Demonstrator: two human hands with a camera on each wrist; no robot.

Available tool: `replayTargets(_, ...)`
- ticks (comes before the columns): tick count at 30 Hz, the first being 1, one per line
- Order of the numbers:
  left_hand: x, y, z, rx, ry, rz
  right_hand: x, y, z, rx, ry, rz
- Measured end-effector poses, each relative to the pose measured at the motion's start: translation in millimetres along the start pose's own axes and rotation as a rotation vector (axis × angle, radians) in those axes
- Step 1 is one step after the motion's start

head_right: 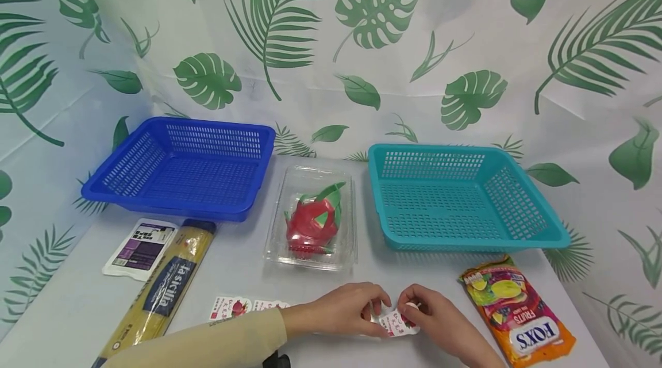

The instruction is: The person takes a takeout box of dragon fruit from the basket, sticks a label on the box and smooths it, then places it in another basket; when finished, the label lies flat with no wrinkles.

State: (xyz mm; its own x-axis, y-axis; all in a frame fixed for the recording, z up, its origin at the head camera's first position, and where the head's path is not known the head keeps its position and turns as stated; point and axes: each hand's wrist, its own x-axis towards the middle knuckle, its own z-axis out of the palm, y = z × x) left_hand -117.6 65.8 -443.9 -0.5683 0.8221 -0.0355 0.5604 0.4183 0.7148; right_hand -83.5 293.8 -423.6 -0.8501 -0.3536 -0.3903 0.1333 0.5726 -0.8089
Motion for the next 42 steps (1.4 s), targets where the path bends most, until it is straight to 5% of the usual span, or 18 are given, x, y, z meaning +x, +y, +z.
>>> replayTargets(7, -1.0, 2.3, -2.8, -0.347, -0.002, 0.022, 0.8, -2, -4, 0.02, -0.04, 0.0)
replayTargets(15, -2.8, -1.3, -5.0, -0.224, 0.022, 0.066, 2.3, -5, -5, 0.114, -0.112, -0.039)
replayTargets(22, -3.5, -1.6, -7.6, -0.441, -0.074, 0.066, 0.5, -7, -8, 0.239, -0.19, -0.037)
replayTargets(27, -3.8, -0.1, -6.3, -0.523, -0.046, 0.021, 0.8, -8, -8, 0.265, -0.199, -0.042)
replayTargets(33, -6.0, 3.5, -10.2, -0.527, 0.051, -0.036, -1.0, -13, -7, 0.242, -0.09, -0.044)
replayTargets(42, -6.8, 13.4, -41.1, -0.462, 0.221, -0.042, -8.5, -36, -2, 0.169, 0.314, -0.053)
